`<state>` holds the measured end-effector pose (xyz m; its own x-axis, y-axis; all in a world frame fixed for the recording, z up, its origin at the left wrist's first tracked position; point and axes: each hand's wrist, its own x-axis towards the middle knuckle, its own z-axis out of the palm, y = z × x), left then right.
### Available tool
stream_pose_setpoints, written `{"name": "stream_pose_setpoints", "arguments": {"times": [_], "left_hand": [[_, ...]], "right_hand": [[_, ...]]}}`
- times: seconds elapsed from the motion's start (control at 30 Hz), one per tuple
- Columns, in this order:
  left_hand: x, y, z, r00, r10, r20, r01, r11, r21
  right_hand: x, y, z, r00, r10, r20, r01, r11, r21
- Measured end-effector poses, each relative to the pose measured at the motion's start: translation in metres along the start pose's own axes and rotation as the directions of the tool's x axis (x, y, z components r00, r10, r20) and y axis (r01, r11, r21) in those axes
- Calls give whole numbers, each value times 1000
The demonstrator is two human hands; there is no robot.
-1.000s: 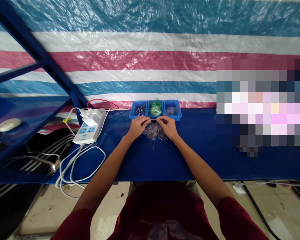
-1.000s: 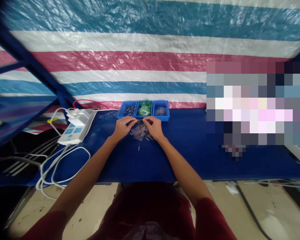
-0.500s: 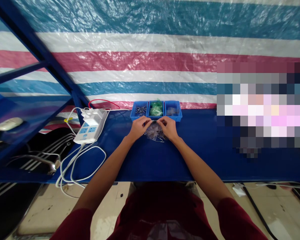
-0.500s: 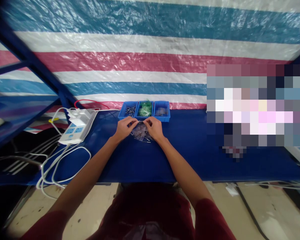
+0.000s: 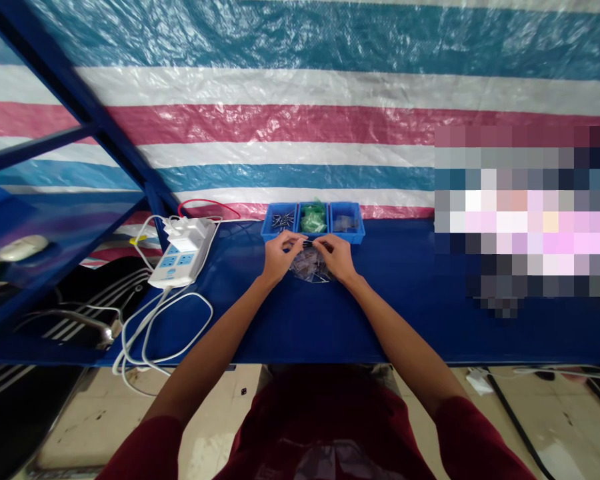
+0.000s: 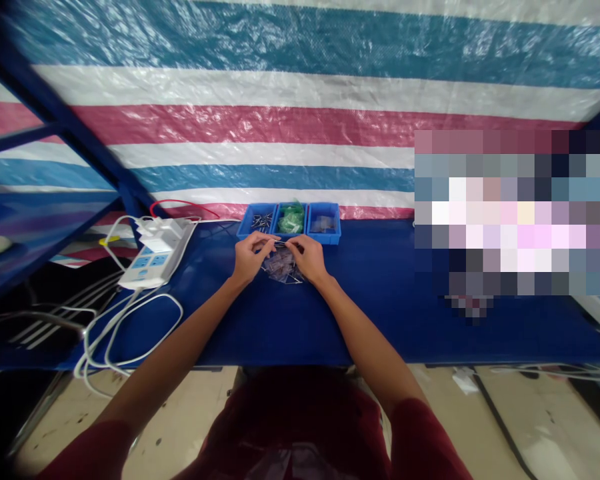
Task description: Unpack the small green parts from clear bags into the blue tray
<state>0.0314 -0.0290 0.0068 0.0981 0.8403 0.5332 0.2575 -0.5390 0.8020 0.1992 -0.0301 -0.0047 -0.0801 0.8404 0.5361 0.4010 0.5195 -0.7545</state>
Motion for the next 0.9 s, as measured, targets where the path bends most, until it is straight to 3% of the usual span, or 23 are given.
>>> {"name": "stream_pose_setpoints", "arguments": {"times": [0.13, 0.27, 0.63, 0.9], "left_hand": [[0, 0, 3, 996, -89, -31, 79, 967, -242], [1, -1, 4, 992, -120, -31, 105, 947, -304], [1, -4, 5, 998, -60, 19, 62, 981, -182], [2, -6, 4, 1000, 14, 13, -14, 999, 34]], "right_hand": [[-1, 0, 1, 999, -29, -34, 28, 999, -20], [-1, 2, 0, 990, 2, -144, -6, 1000, -23], [-1, 0, 0, 988, 11, -155, -17, 999, -32], [-1, 0, -1, 988, 14, -152, -20, 999, -38]]}}
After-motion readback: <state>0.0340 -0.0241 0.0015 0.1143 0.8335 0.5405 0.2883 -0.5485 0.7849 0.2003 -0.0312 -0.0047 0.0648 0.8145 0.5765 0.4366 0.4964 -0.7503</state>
